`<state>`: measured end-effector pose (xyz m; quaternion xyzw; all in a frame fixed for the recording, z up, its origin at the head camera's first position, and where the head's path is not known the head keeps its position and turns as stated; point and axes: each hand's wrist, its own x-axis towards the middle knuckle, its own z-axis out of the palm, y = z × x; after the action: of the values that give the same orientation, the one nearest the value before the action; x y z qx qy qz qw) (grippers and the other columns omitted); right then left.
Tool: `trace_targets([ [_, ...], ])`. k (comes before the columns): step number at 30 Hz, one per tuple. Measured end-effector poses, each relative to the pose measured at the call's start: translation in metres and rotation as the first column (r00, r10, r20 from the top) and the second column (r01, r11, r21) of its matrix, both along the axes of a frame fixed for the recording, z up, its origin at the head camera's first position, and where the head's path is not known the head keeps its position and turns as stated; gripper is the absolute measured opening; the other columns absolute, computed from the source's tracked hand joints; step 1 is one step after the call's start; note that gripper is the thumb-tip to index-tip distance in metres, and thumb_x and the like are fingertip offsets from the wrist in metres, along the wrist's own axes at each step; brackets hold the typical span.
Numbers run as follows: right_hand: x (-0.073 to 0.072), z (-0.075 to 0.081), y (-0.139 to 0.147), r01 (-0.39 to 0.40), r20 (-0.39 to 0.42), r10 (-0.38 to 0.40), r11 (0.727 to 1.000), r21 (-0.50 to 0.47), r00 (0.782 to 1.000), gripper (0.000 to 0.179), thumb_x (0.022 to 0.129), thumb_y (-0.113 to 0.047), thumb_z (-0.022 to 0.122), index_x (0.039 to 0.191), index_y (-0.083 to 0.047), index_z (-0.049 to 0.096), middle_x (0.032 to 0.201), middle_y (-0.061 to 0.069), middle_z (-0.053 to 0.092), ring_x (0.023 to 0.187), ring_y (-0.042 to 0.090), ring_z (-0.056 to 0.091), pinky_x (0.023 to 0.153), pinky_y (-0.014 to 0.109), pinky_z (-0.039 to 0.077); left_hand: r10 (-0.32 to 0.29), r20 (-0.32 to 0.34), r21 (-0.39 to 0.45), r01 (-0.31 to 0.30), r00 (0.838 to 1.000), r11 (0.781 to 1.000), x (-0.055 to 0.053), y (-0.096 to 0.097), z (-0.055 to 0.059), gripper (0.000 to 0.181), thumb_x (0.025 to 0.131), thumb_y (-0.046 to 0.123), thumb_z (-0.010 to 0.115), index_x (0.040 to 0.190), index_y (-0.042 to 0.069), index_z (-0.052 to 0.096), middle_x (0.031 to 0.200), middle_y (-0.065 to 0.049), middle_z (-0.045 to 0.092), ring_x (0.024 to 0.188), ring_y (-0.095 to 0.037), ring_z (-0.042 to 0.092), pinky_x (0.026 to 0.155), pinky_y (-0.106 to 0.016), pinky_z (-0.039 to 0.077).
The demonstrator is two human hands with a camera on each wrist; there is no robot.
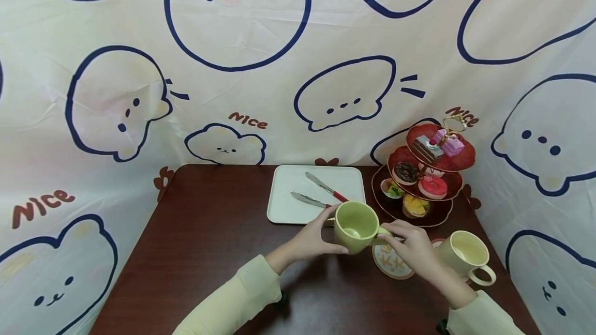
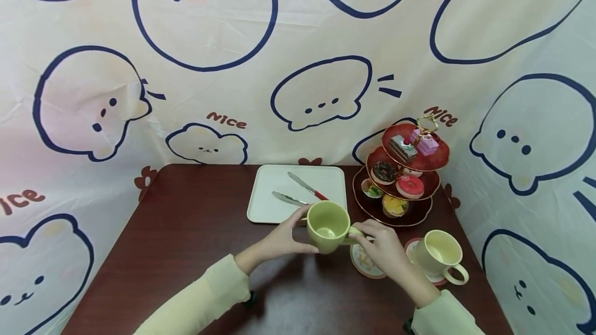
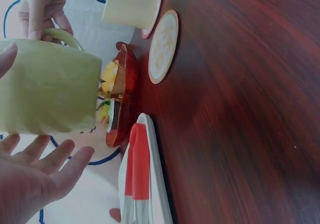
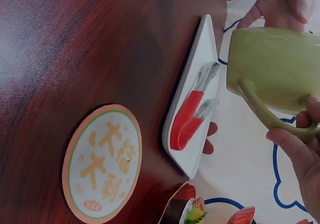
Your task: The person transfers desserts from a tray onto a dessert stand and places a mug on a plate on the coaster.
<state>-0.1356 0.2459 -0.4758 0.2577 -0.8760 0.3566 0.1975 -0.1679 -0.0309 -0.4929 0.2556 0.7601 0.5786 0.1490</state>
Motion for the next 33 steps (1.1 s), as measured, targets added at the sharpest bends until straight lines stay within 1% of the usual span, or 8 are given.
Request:
trace_targets([
  [3,-0.001,0.000,0.004,0.044,-0.033,-0.044,0.999,-0.006,0.998,0.025,0.076,0.005,0.084,0.100,-0.001,0.080,0.088,-0.002,0.073,0.075,0.006,0.066,0.061,0.013,0.051,-0.013,-0.009,-0.004,0.013,1.000,1.000,-0.002,-0.004,-0.002,0.091,0.086,0.016,0.083,0.160,0.012,0.030,0.155,-0.006,0.045,0.140,-0.029,0.046,0.115,-0.050,0.036],
  [6,-0.001,0.002,0.009,0.091,-0.046,-0.091,0.996,-0.003,0.995,0.027,0.075,0.004,0.085,0.100,-0.001,0.080,0.090,0.000,0.074,0.080,0.013,0.069,0.066,0.010,0.049,0.007,-0.009,-0.024,-0.007,1.000,1.000,-0.003,-0.011,0.000,0.087,0.090,0.019,0.079,0.161,0.011,0.030,0.156,-0.008,0.045,0.142,-0.031,0.044,0.114,-0.051,0.037],
  [11,0.001,0.004,0.019,0.148,-0.029,-0.147,0.989,0.006,0.989,0.027,0.075,0.003,0.085,0.102,-0.002,0.080,0.093,0.002,0.074,0.086,0.020,0.070,0.076,0.005,0.046,0.049,-0.009,-0.057,-0.049,0.999,0.997,-0.004,-0.021,0.004,0.081,0.093,0.023,0.076,0.161,0.016,0.032,0.156,-0.006,0.046,0.143,-0.032,0.042,0.110,-0.055,0.041],
  [16,0.003,0.000,0.029,0.173,-0.044,-0.173,0.985,0.011,0.984,0.026,0.075,0.003,0.086,0.100,-0.003,0.080,0.092,0.001,0.074,0.086,0.018,0.070,0.076,0.004,0.044,0.060,-0.039,-0.076,-0.062,0.997,0.995,-0.006,-0.032,0.003,0.077,0.095,0.024,0.075,0.160,0.017,0.034,0.157,-0.005,0.044,0.144,-0.030,0.040,0.108,-0.052,0.045],
  [19,0.005,-0.003,0.034,0.172,-0.061,-0.172,0.985,0.001,0.983,0.027,0.074,0.006,0.085,0.099,-0.001,0.080,0.092,0.003,0.074,0.086,0.016,0.069,0.075,0.005,0.045,0.067,-0.072,-0.088,-0.073,0.995,0.993,-0.007,-0.039,0.002,0.075,0.096,0.026,0.074,0.159,0.014,0.036,0.157,-0.008,0.044,0.144,-0.031,0.039,0.107,-0.050,0.046],
  [24,0.008,-0.010,0.043,0.189,-0.054,-0.190,0.982,-0.022,0.980,0.027,0.074,0.010,0.083,0.099,0.002,0.079,0.091,0.005,0.074,0.087,0.004,0.066,0.074,0.005,0.045,0.103,-0.125,-0.122,-0.118,0.987,0.985,-0.008,-0.050,0.002,0.074,0.096,0.026,0.074,0.158,0.011,0.037,0.158,-0.011,0.042,0.144,-0.033,0.038,0.108,-0.050,0.045],
  [28,0.012,-0.014,0.049,0.204,-0.034,-0.205,0.978,-0.039,0.978,0.027,0.075,0.012,0.082,0.101,0.004,0.078,0.091,0.007,0.073,0.087,-0.003,0.062,0.071,0.006,0.048,0.136,-0.174,-0.170,-0.166,0.975,0.971,-0.011,-0.058,0.002,0.073,0.096,0.029,0.073,0.158,0.009,0.038,0.159,-0.012,0.040,0.144,-0.035,0.039,0.113,-0.054,0.038],
  [33,0.015,-0.020,0.055,0.219,-0.064,-0.222,0.974,-0.051,0.973,0.028,0.073,0.013,0.082,0.100,0.006,0.077,0.092,0.011,0.073,0.084,-0.003,0.063,0.068,0.005,0.049,0.177,-0.233,-0.229,-0.231,0.956,0.946,-0.017,-0.070,0.000,0.073,0.096,0.032,0.072,0.157,0.009,0.039,0.157,-0.014,0.043,0.146,-0.033,0.037,0.117,-0.054,0.032],
])
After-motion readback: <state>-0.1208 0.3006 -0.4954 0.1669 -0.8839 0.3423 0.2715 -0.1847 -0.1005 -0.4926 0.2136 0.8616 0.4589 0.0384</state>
